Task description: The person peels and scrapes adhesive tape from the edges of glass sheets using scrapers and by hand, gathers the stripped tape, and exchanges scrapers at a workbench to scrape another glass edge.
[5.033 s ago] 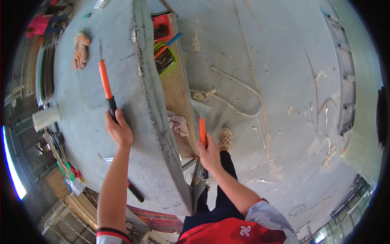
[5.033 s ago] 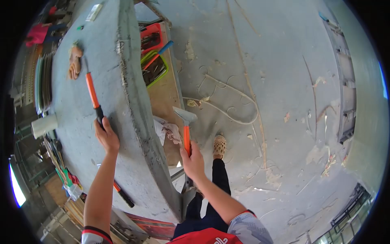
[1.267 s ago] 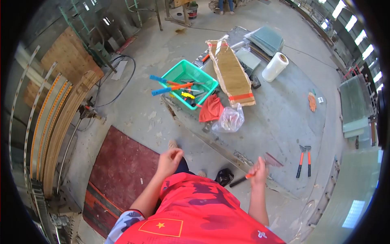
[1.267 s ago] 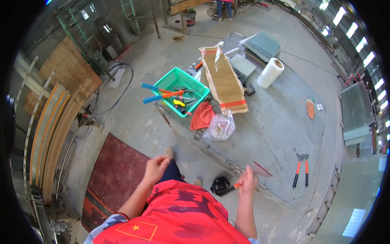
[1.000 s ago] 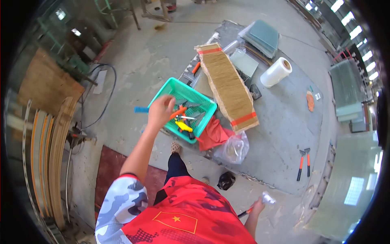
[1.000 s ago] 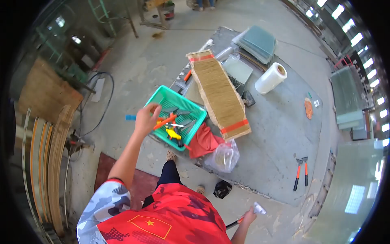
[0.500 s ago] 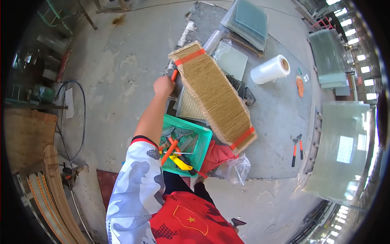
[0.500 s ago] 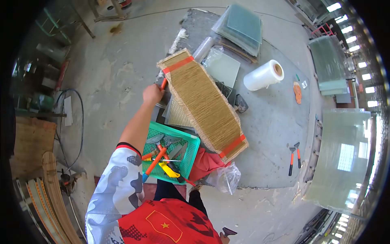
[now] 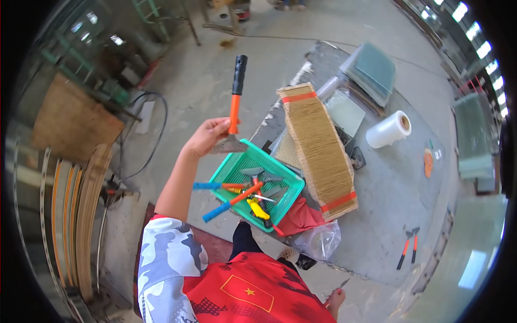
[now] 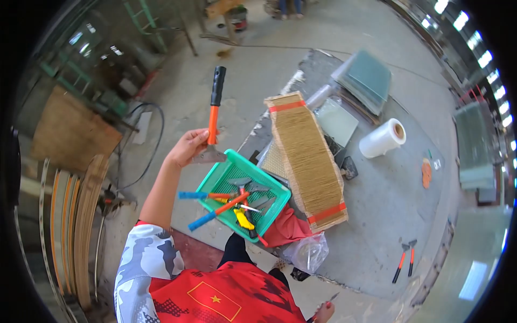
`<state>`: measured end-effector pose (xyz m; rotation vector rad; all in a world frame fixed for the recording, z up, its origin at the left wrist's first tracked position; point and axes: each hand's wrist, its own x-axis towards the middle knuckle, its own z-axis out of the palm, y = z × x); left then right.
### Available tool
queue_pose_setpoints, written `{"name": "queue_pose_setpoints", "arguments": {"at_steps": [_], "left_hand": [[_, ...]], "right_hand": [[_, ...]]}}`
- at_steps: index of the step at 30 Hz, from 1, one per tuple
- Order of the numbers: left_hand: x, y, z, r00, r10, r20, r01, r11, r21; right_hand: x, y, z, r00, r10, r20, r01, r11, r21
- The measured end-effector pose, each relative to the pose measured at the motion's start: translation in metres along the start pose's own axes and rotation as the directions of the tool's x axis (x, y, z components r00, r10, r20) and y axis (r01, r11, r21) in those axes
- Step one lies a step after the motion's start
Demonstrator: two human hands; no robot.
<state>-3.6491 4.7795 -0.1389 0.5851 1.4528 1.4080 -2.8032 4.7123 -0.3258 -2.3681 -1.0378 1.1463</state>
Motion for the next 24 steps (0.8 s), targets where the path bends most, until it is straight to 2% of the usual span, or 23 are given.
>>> {"name": "queue_pose_setpoints", "arguments": {"at_steps": [1,3,4,5,7,9,10,11,12,13,14,15,16,17,19,20,21,22,23,24], "left_hand": [[-0.035,0.005,0.023,1.0,0.013,0.002,-0.013,0.999,-0.038],[-0.101,0.0,0.07,0.994,0.11,-0.012,-0.11,0.988,-0.111],[-0.132,-0.008,0.094,0.984,0.176,-0.027,-0.178,0.971,-0.162],[-0.166,-0.013,0.117,0.982,0.177,-0.059,-0.185,0.965,-0.185],[-0.229,-0.027,0.161,0.969,0.245,-0.043,-0.249,0.945,-0.213],[-0.286,-0.03,0.216,0.943,0.3,-0.143,-0.327,0.915,-0.238],[-0.313,-0.033,0.236,0.925,0.31,-0.219,-0.339,0.934,-0.111],[-0.339,-0.034,0.256,0.895,0.33,-0.299,-0.342,0.94,0.014],[-0.365,-0.032,0.28,0.863,0.313,-0.396,-0.329,0.944,0.03],[-0.391,-0.03,0.3,0.843,0.324,-0.43,-0.348,0.937,0.024],[-0.417,-0.029,0.317,0.767,0.381,-0.516,-0.265,0.921,0.287],[-0.44,-0.033,0.333,0.689,0.443,-0.574,-0.122,0.851,0.511],[-0.461,-0.041,0.348,0.601,0.48,-0.639,-0.097,0.838,0.537],[-0.482,-0.048,0.358,0.577,0.478,-0.662,-0.09,0.843,0.53],[-0.528,-0.066,0.379,0.402,0.69,-0.602,0.087,0.625,0.776],[-0.553,-0.072,0.389,0.352,0.752,-0.557,0.172,0.534,0.828],[-0.579,-0.083,0.395,0.325,0.748,-0.579,0.19,0.548,0.815],[-0.608,-0.094,0.399,0.277,0.809,-0.519,0.273,0.452,0.849],[-0.64,-0.107,0.405,0.242,0.857,-0.455,0.364,0.355,0.861],[-0.675,-0.118,0.413,0.207,0.883,-0.421,0.453,0.294,0.842]], "right_hand": [[0.036,-0.007,-0.007,0.994,-0.11,-0.025,0.107,0.991,-0.086],[0.177,0.025,-0.024,0.947,-0.322,-0.019,0.298,0.896,-0.33],[0.2,-0.002,-0.029,0.918,-0.395,-0.03,0.347,0.84,-0.417],[0.221,-0.04,-0.029,0.882,-0.469,-0.034,0.391,0.773,-0.499],[0.261,-0.082,-0.038,0.722,-0.692,-0.011,0.616,0.649,-0.446],[0.272,-0.128,-0.05,0.771,-0.636,-0.038,0.557,0.701,-0.445],[0.273,-0.138,-0.054,0.758,-0.652,-0.016,0.578,0.683,-0.446],[0.272,-0.153,-0.056,0.643,-0.76,-0.096,0.674,0.621,-0.401],[0.269,-0.172,-0.054,0.508,-0.842,-0.181,0.764,0.537,-0.358],[0.245,-0.198,-0.053,0.515,-0.847,-0.13,0.814,0.531,-0.233],[0.203,-0.22,-0.052,0.521,-0.85,-0.074,0.844,0.526,-0.106],[0.148,-0.241,-0.052,0.485,-0.874,0.023,0.874,0.486,0.002],[0.085,-0.257,-0.051,0.438,-0.891,0.12,0.885,0.451,0.114],[0.024,-0.265,-0.047,0.365,-0.896,0.253,0.849,0.432,0.305],[-0.099,-0.263,-0.049,0.147,-0.874,0.463,0.654,0.437,0.617],[-0.15,-0.251,-0.053,-0.006,-0.901,0.434,0.643,0.329,0.692],[-0.193,-0.238,-0.056,-0.165,-0.906,0.39,0.604,0.22,0.766],[-0.233,-0.231,-0.064,-0.356,-0.913,0.198,0.65,-0.09,0.755],[-0.269,-0.219,-0.075,-0.545,-0.838,0.017,0.62,-0.389,0.681],[-0.303,-0.201,-0.087,-0.612,-0.788,-0.061,0.559,-0.486,0.672]]}}
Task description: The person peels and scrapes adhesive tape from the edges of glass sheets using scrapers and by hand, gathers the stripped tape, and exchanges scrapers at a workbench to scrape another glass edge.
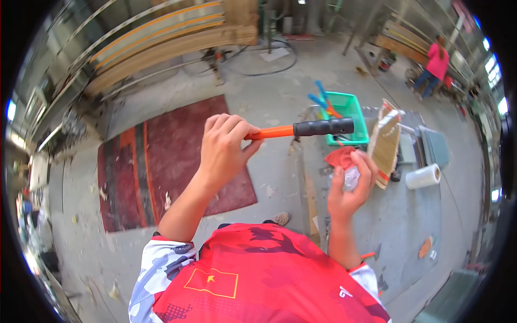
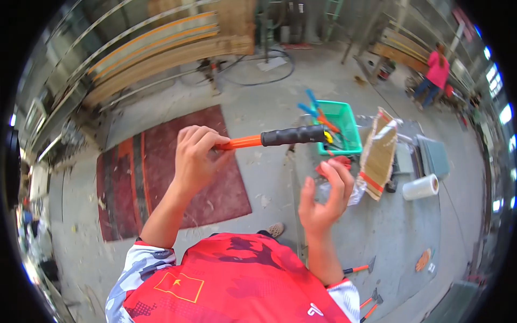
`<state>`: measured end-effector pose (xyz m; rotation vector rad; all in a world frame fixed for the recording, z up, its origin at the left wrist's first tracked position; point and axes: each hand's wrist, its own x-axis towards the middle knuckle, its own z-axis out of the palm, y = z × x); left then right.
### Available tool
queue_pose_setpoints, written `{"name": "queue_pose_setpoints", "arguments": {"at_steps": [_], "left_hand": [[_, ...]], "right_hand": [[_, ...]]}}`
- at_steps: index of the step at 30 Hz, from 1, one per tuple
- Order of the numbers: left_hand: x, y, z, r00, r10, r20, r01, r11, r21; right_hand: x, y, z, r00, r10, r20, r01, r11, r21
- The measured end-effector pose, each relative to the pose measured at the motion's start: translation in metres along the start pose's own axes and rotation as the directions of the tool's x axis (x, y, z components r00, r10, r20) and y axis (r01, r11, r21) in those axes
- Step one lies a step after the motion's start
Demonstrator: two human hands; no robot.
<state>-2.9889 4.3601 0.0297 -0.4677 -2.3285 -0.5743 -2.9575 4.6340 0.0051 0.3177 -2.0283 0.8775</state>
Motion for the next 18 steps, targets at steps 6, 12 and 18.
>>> {"name": "queue_pose_setpoints", "arguments": {"at_steps": [6,12,18], "left_hand": [[-0.16,-0.086,-0.199,0.978,0.116,-0.176,-0.012,0.864,0.503],[-0.324,-0.141,-0.388,0.962,0.182,-0.204,0.048,0.622,0.782],[-0.422,-0.186,-0.52,0.948,0.057,-0.312,0.256,0.444,0.859]], "right_hand": [[-0.023,-0.219,0.079,0.8,-0.434,0.414,0.487,0.873,-0.028],[-0.132,-0.403,0.155,0.567,-0.568,0.596,0.287,0.815,0.503],[-0.199,-0.57,0.208,0.552,-0.617,0.561,0.046,0.694,0.718]]}}
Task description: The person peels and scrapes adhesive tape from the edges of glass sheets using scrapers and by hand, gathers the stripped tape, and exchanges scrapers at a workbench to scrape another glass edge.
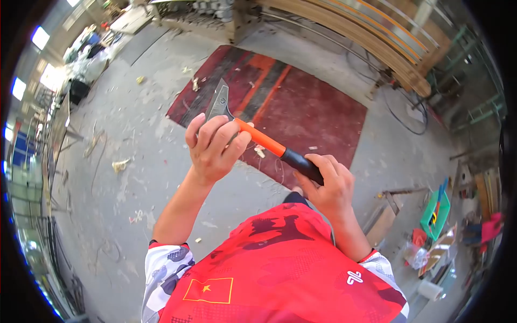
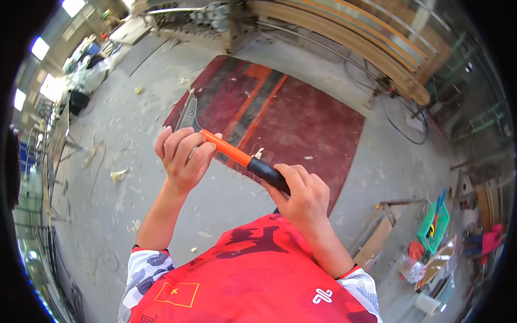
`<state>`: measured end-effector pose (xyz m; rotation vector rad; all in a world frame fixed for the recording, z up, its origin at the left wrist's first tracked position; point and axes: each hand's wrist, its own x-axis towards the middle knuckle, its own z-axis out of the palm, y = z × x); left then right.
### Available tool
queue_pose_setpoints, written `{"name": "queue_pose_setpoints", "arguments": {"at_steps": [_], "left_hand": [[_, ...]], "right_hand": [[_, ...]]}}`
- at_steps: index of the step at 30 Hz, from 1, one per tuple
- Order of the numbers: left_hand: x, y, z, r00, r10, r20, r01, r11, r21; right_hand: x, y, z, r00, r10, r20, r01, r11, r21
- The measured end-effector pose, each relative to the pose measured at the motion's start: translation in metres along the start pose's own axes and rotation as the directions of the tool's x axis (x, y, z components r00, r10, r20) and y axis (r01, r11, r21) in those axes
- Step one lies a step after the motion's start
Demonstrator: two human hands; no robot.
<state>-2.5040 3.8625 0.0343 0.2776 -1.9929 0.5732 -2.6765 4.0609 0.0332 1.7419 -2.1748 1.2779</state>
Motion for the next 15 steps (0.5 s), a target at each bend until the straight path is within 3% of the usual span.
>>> {"name": "queue_pose_setpoints", "arguments": {"at_steps": [4,9,12,15], "left_hand": [[-0.04,-0.086,0.0,0.993,-0.107,0.046,0.1,0.986,0.137],[-0.092,-0.203,0.026,0.982,-0.171,0.08,0.146,0.957,0.249],[-0.114,-0.277,0.036,0.958,-0.245,0.147,0.177,0.914,0.366],[-0.132,-0.346,0.037,0.865,-0.462,0.197,0.416,0.878,0.235]], "right_hand": [[0.057,-0.025,0.091,0.997,-0.053,0.058,0.047,0.993,0.104],[0.139,-0.029,0.228,0.956,-0.289,-0.061,0.294,0.948,0.121],[0.198,-0.045,0.315,0.95,-0.309,-0.052,0.313,0.934,0.169],[0.27,-0.077,0.4,0.935,-0.349,-0.069,0.355,0.908,0.221]]}}
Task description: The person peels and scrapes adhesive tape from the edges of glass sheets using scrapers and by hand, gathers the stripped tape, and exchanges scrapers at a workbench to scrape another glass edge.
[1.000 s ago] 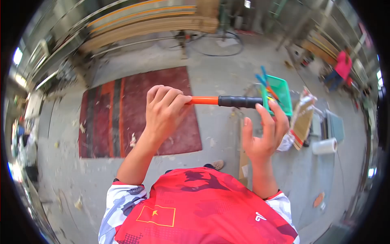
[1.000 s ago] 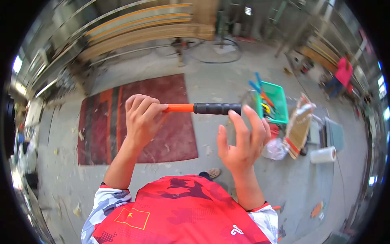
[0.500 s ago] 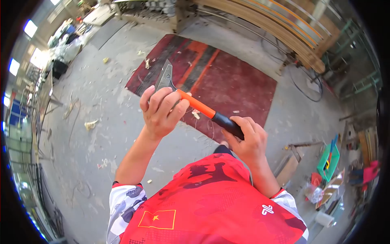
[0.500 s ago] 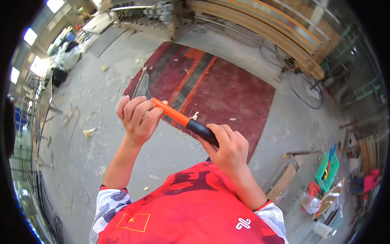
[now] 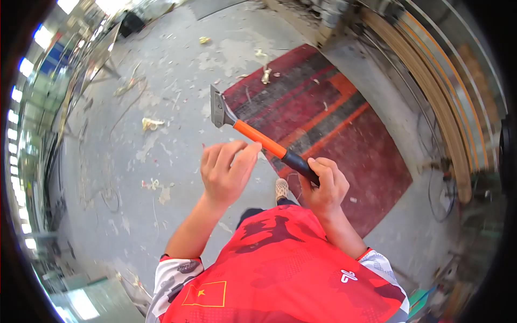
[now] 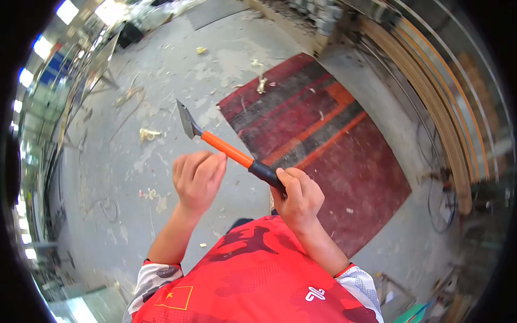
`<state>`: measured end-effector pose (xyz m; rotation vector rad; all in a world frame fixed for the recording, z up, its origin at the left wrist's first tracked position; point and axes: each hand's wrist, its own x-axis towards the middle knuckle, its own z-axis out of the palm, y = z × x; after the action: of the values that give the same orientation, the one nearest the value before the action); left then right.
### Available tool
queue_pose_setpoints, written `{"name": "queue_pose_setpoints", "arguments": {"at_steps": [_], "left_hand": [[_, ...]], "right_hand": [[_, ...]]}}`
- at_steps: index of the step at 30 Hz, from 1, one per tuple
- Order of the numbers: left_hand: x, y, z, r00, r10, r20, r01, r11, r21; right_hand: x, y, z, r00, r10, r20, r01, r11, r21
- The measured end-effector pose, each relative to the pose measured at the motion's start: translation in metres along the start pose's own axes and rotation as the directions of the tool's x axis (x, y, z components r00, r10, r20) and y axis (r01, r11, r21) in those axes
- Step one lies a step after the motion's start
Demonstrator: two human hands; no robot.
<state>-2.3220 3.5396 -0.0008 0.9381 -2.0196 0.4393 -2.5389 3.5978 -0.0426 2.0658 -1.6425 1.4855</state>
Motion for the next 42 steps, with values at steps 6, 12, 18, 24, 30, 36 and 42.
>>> {"name": "queue_pose_setpoints", "arguments": {"at_steps": [6,12,18,24,30,36,42], "left_hand": [[0.005,-0.121,0.025,0.466,-0.757,0.458,0.747,0.06,-0.662],[0.02,-0.294,0.069,0.256,-0.862,0.439,0.525,-0.257,-0.811],[0.044,-0.498,0.077,0.266,-0.897,0.352,0.602,-0.131,-0.787],[0.082,-0.652,0.106,0.288,-0.879,0.38,0.56,-0.167,-0.811],[0.108,-0.818,0.165,0.273,-0.892,0.36,0.567,-0.153,-0.81],[0.148,-0.967,0.209,0.231,-0.929,0.29,0.7,-0.048,-0.712],[0.16,-1.108,0.233,0.32,-0.915,0.245,0.858,0.17,-0.485]], "right_hand": [[0.122,0.004,0.157,0.97,-0.237,0.051,0.232,0.968,0.092],[0.198,-0.036,0.332,0.959,-0.178,0.219,0.099,0.939,0.33],[0.272,-0.109,0.5,0.769,0.252,0.587,-0.539,0.75,0.384],[0.358,-0.125,0.635,0.781,0.254,0.57,-0.536,0.741,0.405],[0.452,-0.114,0.791,0.722,0.224,0.654,-0.565,0.737,0.371],[0.569,-0.114,0.949,0.737,-0.122,0.665,-0.451,0.644,0.618],[0.663,-0.138,1.105,0.47,-0.166,0.867,-0.804,0.324,0.498]]}}
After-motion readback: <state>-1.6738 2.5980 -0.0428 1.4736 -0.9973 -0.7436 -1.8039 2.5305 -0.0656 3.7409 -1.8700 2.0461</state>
